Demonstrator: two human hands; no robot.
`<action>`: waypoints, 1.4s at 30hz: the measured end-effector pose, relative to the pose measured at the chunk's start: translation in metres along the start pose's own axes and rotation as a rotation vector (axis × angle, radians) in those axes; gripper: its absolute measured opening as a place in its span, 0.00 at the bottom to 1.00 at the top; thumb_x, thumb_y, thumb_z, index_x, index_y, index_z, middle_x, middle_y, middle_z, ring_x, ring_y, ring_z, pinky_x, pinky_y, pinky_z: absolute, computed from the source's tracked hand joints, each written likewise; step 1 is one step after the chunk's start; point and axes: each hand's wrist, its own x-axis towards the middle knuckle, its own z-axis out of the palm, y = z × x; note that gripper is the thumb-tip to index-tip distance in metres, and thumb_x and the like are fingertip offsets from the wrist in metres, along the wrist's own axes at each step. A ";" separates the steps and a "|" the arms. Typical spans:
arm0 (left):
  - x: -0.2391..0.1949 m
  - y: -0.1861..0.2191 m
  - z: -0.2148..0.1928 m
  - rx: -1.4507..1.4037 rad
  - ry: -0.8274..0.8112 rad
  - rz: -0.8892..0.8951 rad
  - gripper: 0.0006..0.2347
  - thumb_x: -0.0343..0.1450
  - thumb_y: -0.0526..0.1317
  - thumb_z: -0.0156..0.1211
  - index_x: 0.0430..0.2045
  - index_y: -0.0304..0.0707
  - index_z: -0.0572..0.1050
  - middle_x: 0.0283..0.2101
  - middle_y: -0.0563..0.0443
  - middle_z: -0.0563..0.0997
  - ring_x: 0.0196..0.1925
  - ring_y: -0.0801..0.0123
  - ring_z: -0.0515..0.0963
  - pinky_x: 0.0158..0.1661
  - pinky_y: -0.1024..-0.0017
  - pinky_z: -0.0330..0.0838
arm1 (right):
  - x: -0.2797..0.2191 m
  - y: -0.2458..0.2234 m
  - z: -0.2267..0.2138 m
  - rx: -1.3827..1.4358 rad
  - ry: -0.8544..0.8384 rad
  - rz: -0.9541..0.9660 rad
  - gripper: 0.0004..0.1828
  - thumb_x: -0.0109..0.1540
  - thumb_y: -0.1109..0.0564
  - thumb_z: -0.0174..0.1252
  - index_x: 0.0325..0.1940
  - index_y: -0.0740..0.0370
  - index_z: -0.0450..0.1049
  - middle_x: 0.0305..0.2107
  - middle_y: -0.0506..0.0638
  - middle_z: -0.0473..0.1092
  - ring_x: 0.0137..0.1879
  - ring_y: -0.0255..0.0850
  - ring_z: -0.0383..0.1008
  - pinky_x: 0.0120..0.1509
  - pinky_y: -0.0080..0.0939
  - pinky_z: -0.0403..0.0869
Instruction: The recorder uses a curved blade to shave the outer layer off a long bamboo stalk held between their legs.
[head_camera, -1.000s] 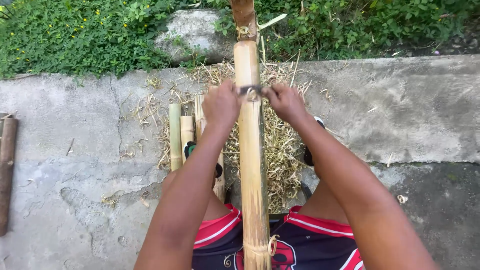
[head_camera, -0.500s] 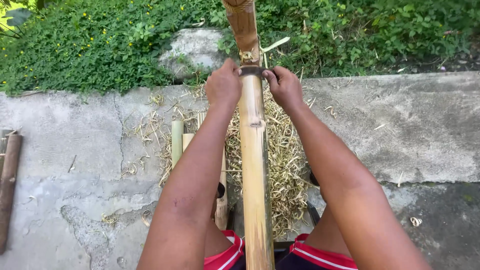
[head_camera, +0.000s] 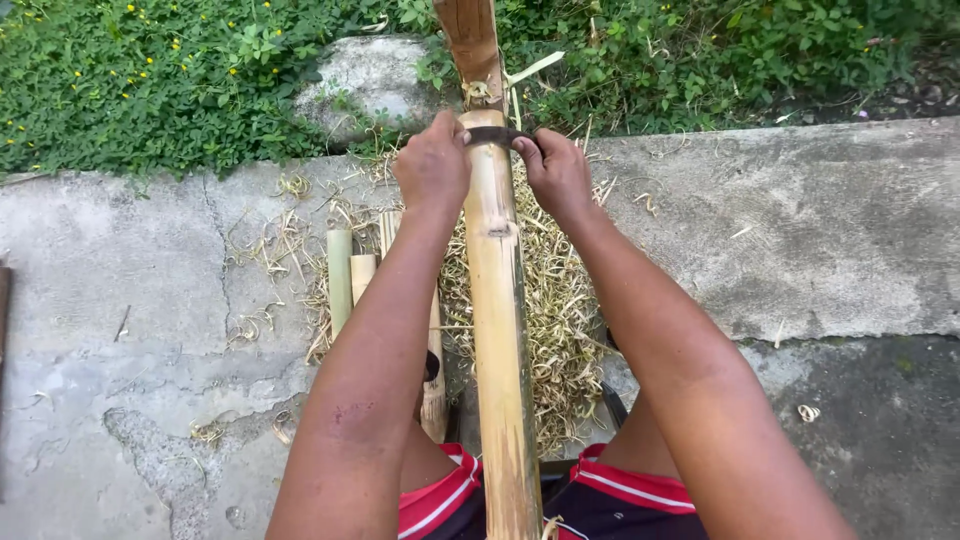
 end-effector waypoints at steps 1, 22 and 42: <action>-0.003 -0.001 0.002 0.001 0.003 -0.003 0.06 0.74 0.45 0.59 0.35 0.45 0.77 0.31 0.43 0.84 0.35 0.48 0.85 0.36 0.51 0.75 | -0.005 -0.003 -0.003 -0.008 0.046 -0.049 0.23 0.70 0.39 0.53 0.33 0.59 0.73 0.23 0.53 0.71 0.25 0.47 0.67 0.29 0.51 0.64; -0.096 0.000 -0.037 0.206 -0.302 0.008 0.09 0.73 0.44 0.57 0.34 0.37 0.76 0.30 0.39 0.82 0.34 0.48 0.85 0.34 0.51 0.75 | -0.091 -0.024 -0.055 0.049 -0.422 0.242 0.24 0.68 0.38 0.52 0.33 0.58 0.77 0.18 0.47 0.68 0.21 0.37 0.61 0.27 0.45 0.61; 0.030 0.007 0.000 0.143 0.034 0.075 0.07 0.71 0.46 0.60 0.35 0.48 0.79 0.31 0.41 0.83 0.37 0.44 0.84 0.36 0.49 0.74 | 0.023 0.014 0.010 0.126 0.024 0.006 0.24 0.70 0.38 0.54 0.33 0.60 0.74 0.18 0.47 0.68 0.25 0.39 0.65 0.29 0.46 0.61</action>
